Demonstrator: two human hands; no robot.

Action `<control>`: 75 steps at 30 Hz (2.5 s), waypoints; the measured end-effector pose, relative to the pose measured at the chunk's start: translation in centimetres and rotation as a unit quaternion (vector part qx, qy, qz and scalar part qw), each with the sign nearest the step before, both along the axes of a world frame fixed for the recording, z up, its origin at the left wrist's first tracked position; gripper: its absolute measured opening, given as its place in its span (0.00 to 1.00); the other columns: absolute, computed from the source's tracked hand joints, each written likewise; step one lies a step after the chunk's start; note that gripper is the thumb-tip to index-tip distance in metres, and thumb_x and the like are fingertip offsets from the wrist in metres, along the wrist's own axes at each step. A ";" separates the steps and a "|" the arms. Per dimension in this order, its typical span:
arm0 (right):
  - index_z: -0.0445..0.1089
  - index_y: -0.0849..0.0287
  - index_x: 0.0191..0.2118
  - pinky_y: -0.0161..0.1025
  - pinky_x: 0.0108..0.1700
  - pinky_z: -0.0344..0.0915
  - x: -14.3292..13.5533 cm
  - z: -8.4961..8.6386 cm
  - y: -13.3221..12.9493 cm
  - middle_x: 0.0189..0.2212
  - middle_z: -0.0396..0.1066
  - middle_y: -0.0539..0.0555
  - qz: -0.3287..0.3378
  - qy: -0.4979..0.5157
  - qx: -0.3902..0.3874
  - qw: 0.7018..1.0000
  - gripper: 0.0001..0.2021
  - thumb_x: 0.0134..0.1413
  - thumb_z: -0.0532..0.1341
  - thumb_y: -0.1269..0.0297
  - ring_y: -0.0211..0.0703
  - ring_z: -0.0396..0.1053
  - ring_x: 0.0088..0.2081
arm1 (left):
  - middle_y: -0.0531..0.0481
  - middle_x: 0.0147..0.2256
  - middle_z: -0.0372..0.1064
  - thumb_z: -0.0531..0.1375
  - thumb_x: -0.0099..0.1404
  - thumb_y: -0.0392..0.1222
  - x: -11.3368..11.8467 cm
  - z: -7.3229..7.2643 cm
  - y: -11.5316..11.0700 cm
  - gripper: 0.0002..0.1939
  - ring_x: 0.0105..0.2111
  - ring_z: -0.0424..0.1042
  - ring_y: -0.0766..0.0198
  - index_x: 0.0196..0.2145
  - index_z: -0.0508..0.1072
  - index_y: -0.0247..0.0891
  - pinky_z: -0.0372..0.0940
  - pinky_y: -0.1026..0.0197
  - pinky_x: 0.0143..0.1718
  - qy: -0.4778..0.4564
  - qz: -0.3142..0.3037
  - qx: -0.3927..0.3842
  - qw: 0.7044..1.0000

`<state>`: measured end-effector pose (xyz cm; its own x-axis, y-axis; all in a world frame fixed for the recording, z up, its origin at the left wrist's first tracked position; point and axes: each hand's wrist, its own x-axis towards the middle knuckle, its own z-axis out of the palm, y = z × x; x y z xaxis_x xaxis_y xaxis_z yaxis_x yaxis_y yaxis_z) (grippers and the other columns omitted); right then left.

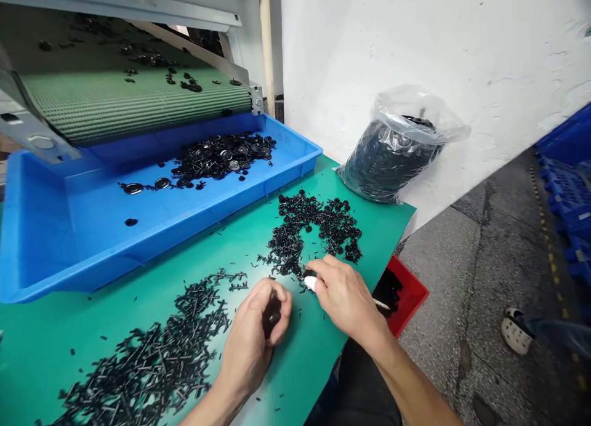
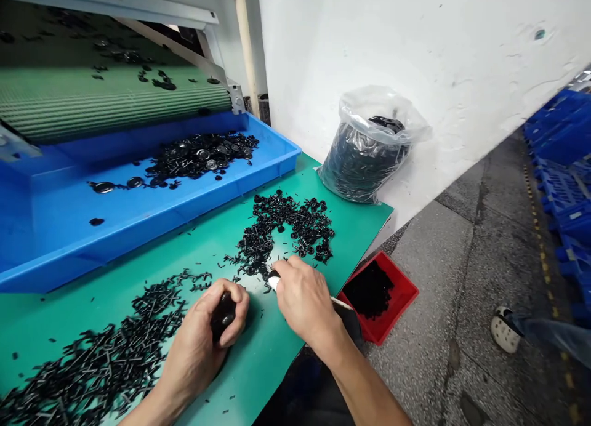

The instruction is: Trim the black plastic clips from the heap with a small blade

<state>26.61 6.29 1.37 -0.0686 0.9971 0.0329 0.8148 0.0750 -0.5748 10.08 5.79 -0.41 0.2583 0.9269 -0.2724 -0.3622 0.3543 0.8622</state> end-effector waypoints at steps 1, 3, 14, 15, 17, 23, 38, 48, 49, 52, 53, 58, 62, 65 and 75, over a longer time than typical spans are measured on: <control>0.72 0.56 0.40 0.36 0.35 0.55 -0.1 -0.1 0.0 0.32 0.67 0.50 -0.001 0.001 -0.002 1.000 0.12 0.57 0.54 0.76 0.40 0.65 0.33 | 0.57 0.21 0.61 0.51 0.71 0.48 0.0 0.1 0.1 0.16 0.16 0.47 0.73 0.30 0.69 0.38 0.44 0.66 0.17 -0.011 -0.001 -0.001 1.000; 0.72 0.56 0.39 0.35 0.35 0.56 -0.1 -0.2 0.1 0.32 0.67 0.49 0.006 0.009 -0.004 1.000 0.11 0.56 0.55 0.77 0.38 0.65 0.33 | 0.55 0.24 0.64 0.52 0.70 0.48 -0.1 0.4 0.3 0.14 0.17 0.49 0.72 0.33 0.71 0.38 0.42 0.66 0.16 -0.044 0.001 -0.011 0.999; 0.67 0.57 0.31 0.33 0.30 0.53 -1.5 1.3 -1.9 0.30 0.65 0.46 0.011 0.150 0.033 0.988 0.10 0.53 0.55 0.79 0.34 0.60 0.30 | 0.60 0.17 0.57 0.60 0.66 0.53 0.1 -0.7 0.1 0.17 0.18 0.47 0.71 0.44 0.72 0.37 0.41 0.65 0.20 0.062 -0.061 0.006 0.996; 0.67 0.57 0.31 0.33 0.30 0.53 -1.6 1.2 -2.0 0.30 0.65 0.46 0.011 0.153 0.036 0.987 0.10 0.53 0.54 0.79 0.34 0.60 0.30 | 0.60 0.18 0.57 0.61 0.66 0.53 0.1 -0.7 0.2 0.17 0.19 0.47 0.71 0.44 0.72 0.37 0.40 0.64 0.20 0.056 -0.068 0.005 0.996; 0.66 0.57 0.31 0.33 0.31 0.53 -1.8 1.1 -2.1 0.30 0.65 0.46 0.007 0.161 0.045 0.986 0.10 0.53 0.54 0.79 0.34 0.60 0.30 | 0.59 0.18 0.57 0.61 0.66 0.52 -0.1 -0.7 0.4 0.17 0.19 0.47 0.71 0.44 0.73 0.36 0.39 0.64 0.20 0.046 -0.076 0.005 0.996; 0.67 0.56 0.35 0.33 0.38 0.61 -1.5 0.5 -2.2 0.32 0.69 0.47 -0.023 0.186 0.064 0.980 0.12 0.52 0.53 0.80 0.37 0.67 0.35 | 0.60 0.17 0.57 0.65 0.62 0.52 -0.3 -0.8 0.5 0.18 0.19 0.47 0.71 0.42 0.75 0.35 0.39 0.64 0.21 0.033 -0.067 -0.015 0.997; 0.69 0.60 0.52 0.43 0.39 0.65 -1.8 -0.3 -5.2 0.36 0.73 0.56 0.011 -0.058 0.128 0.990 0.20 0.60 0.48 0.79 0.49 0.71 0.38 | 0.59 0.17 0.62 0.61 0.66 0.52 0.3 -0.5 0.0 0.15 0.18 0.48 0.72 0.42 0.72 0.37 0.42 0.66 0.20 0.037 -0.023 -0.011 0.999; 0.68 0.60 0.53 0.43 0.39 0.63 -1.6 0.3 -4.8 0.35 0.72 0.56 0.022 -0.100 0.105 0.989 0.19 0.60 0.49 0.79 0.48 0.68 0.38 | 0.56 0.21 0.65 0.62 0.64 0.53 0.2 -1.0 -0.1 0.18 0.19 0.50 0.70 0.45 0.74 0.38 0.43 0.65 0.21 0.061 -0.027 0.010 0.998; 0.68 0.59 0.53 0.43 0.39 0.63 -1.6 0.2 -4.8 0.36 0.72 0.55 0.023 -0.098 0.103 0.990 0.20 0.60 0.50 0.79 0.48 0.68 0.38 | 0.56 0.21 0.65 0.62 0.64 0.53 0.1 -1.0 -0.1 0.18 0.19 0.50 0.70 0.45 0.74 0.38 0.43 0.65 0.21 0.064 -0.028 0.012 0.998; 0.68 0.59 0.53 0.43 0.39 0.64 -1.5 0.0 -4.9 0.36 0.72 0.55 0.028 -0.089 0.101 0.991 0.20 0.60 0.50 0.79 0.48 0.68 0.38 | 0.56 0.21 0.64 0.61 0.65 0.54 0.2 -1.0 -0.2 0.18 0.19 0.50 0.70 0.45 0.74 0.37 0.43 0.64 0.21 0.073 -0.031 0.019 0.997; 0.68 0.59 0.53 0.42 0.39 0.64 -1.5 -0.1 -4.8 0.36 0.72 0.55 0.028 -0.085 0.104 0.991 0.20 0.59 0.49 0.79 0.48 0.68 0.38 | 0.56 0.21 0.64 0.60 0.65 0.54 0.2 -0.9 -0.2 0.18 0.19 0.50 0.70 0.44 0.74 0.37 0.43 0.65 0.21 0.077 -0.032 0.021 0.996; 0.68 0.60 0.54 0.42 0.39 0.64 -1.7 -0.5 -4.6 0.36 0.72 0.56 0.026 -0.080 0.125 0.989 0.20 0.61 0.49 0.78 0.48 0.68 0.38 | 0.58 0.19 0.61 0.60 0.65 0.56 0.2 -0.8 -0.3 0.20 0.18 0.50 0.70 0.44 0.74 0.37 0.44 0.65 0.20 0.095 -0.030 0.028 0.995; 0.68 0.60 0.54 0.42 0.39 0.63 -1.7 -0.5 -4.7 0.35 0.72 0.56 0.024 -0.077 0.125 0.989 0.20 0.61 0.49 0.78 0.49 0.68 0.37 | 0.59 0.18 0.59 0.60 0.64 0.57 0.2 -0.6 -0.3 0.22 0.18 0.50 0.70 0.45 0.74 0.36 0.44 0.65 0.20 0.105 -0.032 0.031 0.993; 0.70 0.58 0.52 0.40 0.38 0.63 -1.4 -0.2 -4.6 0.34 0.72 0.55 0.023 -0.034 0.095 0.995 0.21 0.59 0.49 0.79 0.46 0.69 0.36 | 0.59 0.18 0.59 0.61 0.64 0.56 0.2 -0.5 -0.4 0.21 0.18 0.50 0.70 0.44 0.74 0.37 0.43 0.65 0.20 0.101 -0.036 0.033 0.994; 0.70 0.55 0.40 0.34 0.33 0.58 -1.1 -0.2 -3.9 0.31 0.72 0.50 -0.010 0.087 0.013 0.996 0.16 0.56 0.49 0.79 0.40 0.68 0.31 | 0.58 0.20 0.58 0.58 0.67 0.53 0.0 -0.6 -0.2 0.15 0.19 0.47 0.69 0.39 0.74 0.38 0.42 0.64 0.20 0.060 -0.057 0.022 0.996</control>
